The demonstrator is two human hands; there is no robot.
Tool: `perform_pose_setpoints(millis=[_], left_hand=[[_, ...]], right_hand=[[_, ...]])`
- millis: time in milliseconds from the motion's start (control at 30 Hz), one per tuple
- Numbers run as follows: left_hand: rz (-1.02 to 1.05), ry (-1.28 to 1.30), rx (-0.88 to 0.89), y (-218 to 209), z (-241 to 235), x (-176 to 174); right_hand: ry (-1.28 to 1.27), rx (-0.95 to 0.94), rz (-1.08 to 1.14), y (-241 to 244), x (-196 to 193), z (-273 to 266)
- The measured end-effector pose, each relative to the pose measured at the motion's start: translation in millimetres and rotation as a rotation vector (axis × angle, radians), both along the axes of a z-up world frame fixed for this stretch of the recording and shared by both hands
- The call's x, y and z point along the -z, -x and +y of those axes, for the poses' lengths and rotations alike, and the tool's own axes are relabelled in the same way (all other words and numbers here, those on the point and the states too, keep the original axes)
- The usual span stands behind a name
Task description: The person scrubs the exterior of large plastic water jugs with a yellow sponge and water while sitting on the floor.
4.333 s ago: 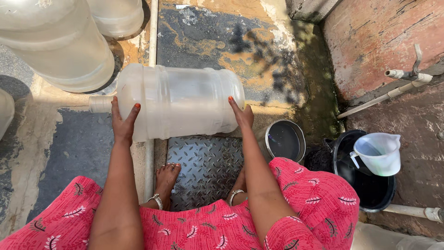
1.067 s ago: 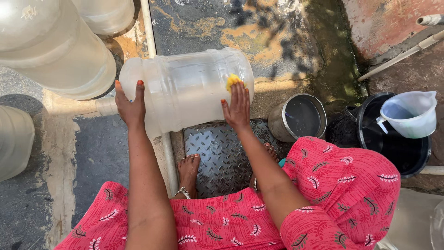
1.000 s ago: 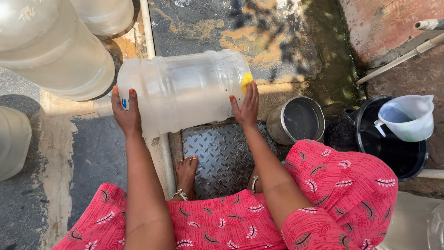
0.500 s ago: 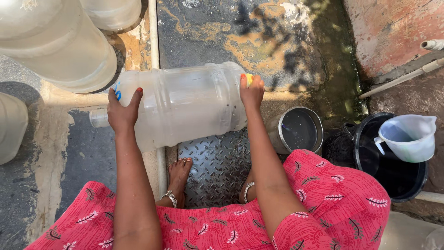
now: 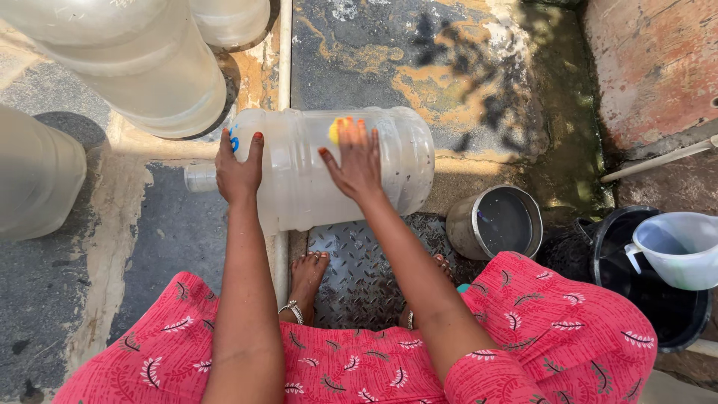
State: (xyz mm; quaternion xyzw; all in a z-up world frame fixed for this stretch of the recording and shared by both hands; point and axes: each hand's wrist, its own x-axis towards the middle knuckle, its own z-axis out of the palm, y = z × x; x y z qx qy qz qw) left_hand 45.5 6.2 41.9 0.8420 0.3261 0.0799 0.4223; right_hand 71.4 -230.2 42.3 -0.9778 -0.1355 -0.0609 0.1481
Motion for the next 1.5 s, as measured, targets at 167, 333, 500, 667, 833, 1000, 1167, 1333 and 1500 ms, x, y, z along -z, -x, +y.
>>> perform_pose_setpoints(millis=[167,333,500,667,833,1000,1167,1333,1500], left_hand=[[-0.004,-0.029,-0.012,-5,0,0],[0.018,-0.016,-0.010,-7,-4,-3],[-0.036,-0.062,0.011,-2,0,-8],[-0.014,-0.009,-0.021,3,-9,-4],[-0.024,-0.066,-0.053,-8,-5,-7],[0.034,0.025,-0.038,-16,-4,1],[0.014,0.082,0.003,-28,9,17],[-0.369,0.201,0.058,16,15,52],[-0.390,0.087,0.009,50,-5,53]], right_hand=[[0.020,0.324,-0.087,-28,-16,-112],[-0.077,0.077,-0.147,8,6,-19],[-0.181,-0.241,-0.031,9,-3,78],[-0.062,-0.088,0.633,-95,-56,106],[-0.140,-0.385,0.122,-46,-36,114],[-0.004,-0.603,-0.176,45,11,33],[0.172,-0.056,-0.162,34,12,-84],[-0.329,0.582,0.057,21,50,-155],[-0.674,0.802,0.273,3,75,-174]])
